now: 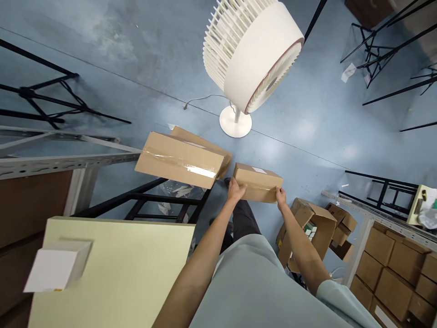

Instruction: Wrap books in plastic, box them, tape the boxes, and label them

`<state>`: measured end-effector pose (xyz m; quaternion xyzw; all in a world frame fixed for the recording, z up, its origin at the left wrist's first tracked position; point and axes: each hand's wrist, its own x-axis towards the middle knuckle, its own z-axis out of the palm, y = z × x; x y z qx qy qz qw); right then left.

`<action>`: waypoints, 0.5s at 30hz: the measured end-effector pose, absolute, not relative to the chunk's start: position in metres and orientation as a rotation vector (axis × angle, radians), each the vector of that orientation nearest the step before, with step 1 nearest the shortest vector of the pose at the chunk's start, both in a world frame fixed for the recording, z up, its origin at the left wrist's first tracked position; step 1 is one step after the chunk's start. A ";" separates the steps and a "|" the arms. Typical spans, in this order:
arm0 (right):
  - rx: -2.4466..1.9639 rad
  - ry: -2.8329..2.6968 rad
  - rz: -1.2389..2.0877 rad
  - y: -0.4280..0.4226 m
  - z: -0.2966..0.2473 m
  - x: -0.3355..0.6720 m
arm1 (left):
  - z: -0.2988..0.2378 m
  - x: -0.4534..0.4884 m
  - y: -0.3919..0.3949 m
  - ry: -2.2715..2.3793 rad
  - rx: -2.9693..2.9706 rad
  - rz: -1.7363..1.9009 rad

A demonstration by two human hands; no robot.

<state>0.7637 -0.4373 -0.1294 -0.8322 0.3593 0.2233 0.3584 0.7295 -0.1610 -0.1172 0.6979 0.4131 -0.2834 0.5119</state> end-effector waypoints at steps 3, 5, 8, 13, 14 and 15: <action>-2.170 0.969 0.579 -0.432 -0.139 0.760 | -0.116 0.723 -0.166 1.039 1.693 -0.655; -2.178 0.958 0.596 -0.425 -0.140 0.757 | -0.109 0.712 -0.168 1.071 1.697 -0.652; -2.160 0.863 0.658 -0.410 -0.127 0.750 | -0.086 0.686 -0.166 1.114 1.682 -0.674; -2.084 0.613 0.810 -0.379 -0.074 0.743 | -0.022 0.620 -0.140 1.199 1.616 -0.612; -2.069 0.551 0.836 -0.371 -0.062 0.742 | -0.008 0.604 -0.134 1.226 1.599 -0.573; -2.055 0.481 0.859 -0.362 -0.050 0.742 | 0.005 0.589 -0.127 1.259 1.580 -0.525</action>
